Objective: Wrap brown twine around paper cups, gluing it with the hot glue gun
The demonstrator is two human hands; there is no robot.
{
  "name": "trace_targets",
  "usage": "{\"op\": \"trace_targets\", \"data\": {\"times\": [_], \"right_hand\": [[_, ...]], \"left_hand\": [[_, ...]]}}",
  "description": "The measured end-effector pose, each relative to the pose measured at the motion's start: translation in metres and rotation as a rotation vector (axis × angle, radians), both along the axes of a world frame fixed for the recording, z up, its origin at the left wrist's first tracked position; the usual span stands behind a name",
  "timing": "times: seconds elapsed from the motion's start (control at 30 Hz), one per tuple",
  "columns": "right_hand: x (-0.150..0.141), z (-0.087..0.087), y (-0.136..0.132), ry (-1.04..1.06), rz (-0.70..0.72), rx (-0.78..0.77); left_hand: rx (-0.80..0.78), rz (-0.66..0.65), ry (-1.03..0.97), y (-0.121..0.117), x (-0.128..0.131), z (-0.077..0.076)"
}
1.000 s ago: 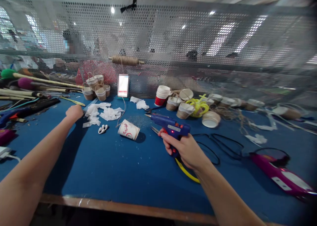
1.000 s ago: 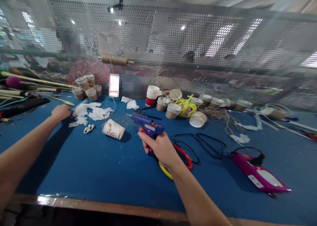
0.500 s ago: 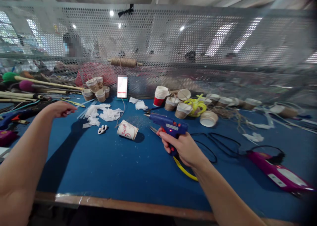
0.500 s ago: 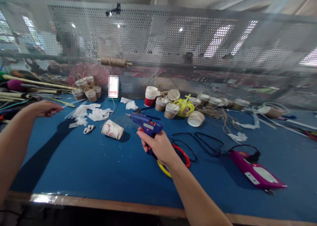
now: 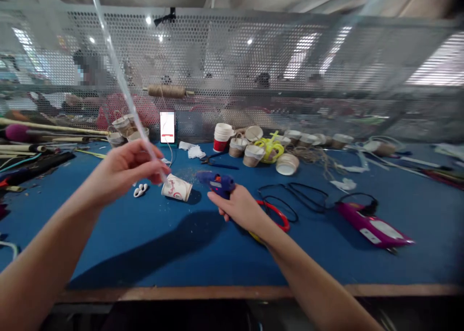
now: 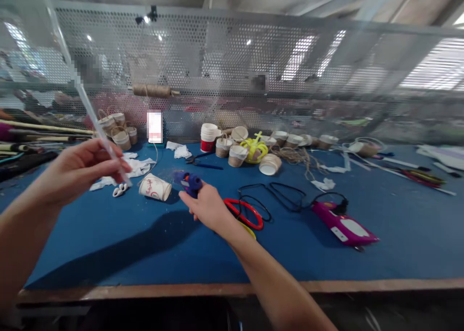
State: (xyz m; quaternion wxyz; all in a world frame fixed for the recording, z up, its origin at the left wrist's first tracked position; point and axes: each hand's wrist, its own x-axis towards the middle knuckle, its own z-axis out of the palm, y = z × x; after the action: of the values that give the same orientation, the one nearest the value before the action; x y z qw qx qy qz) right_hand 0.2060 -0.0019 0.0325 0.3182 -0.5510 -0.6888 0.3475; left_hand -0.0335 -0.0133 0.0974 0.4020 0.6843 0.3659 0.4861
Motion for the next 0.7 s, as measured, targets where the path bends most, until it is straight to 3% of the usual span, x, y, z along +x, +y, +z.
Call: {"op": "trace_targets", "data": {"times": [0.13,0.23,0.4,0.7], "right_hand": [[-0.002,0.001,0.005,-0.107,-0.04,0.145],[0.0,0.003,0.006,-0.135,-0.048,0.18],[0.002,0.005,0.003,-0.169,-0.054,0.155],[0.002,0.008,0.003,-0.211,-0.029,0.07]], "left_hand": [[0.273,-0.074,0.117,0.003,0.07,0.003],[0.501,-0.049,0.296,0.012,0.098,0.005],[0.715,-0.029,0.491,0.022,0.113,0.01],[0.738,-0.069,0.574,0.023,0.118,0.012]]}}
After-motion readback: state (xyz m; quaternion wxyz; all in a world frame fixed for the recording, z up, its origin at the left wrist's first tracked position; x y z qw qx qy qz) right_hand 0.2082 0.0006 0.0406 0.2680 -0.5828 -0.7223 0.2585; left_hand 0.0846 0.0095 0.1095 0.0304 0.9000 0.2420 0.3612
